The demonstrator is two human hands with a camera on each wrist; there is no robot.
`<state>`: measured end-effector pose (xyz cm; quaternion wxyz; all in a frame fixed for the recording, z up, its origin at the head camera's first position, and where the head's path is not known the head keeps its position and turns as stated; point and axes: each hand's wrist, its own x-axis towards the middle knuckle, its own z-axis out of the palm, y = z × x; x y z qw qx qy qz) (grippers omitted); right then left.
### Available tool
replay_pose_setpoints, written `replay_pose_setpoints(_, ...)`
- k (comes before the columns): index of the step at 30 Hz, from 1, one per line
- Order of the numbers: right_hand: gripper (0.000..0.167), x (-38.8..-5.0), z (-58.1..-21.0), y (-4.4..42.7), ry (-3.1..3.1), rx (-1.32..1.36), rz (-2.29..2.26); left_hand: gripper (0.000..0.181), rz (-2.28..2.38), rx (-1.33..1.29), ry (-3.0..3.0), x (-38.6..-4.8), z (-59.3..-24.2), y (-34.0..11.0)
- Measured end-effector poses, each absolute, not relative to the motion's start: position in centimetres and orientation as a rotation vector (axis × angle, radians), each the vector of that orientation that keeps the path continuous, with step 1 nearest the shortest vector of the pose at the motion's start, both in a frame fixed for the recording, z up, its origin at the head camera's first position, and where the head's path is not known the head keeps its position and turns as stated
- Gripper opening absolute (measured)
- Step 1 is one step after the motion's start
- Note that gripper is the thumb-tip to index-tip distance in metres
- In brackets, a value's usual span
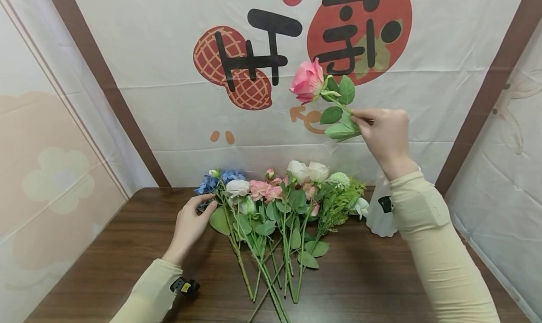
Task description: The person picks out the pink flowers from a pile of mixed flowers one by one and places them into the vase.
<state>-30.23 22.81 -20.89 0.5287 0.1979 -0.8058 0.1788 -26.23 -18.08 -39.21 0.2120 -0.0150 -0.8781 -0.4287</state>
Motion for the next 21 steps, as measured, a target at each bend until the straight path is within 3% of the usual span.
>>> replay_pose_setpoints(21,0.011,-30.6,-23.7,25.7,-2.049,0.368,0.476,0.035,-1.058,0.006,-2.459,-25.1,-39.7,-22.0)
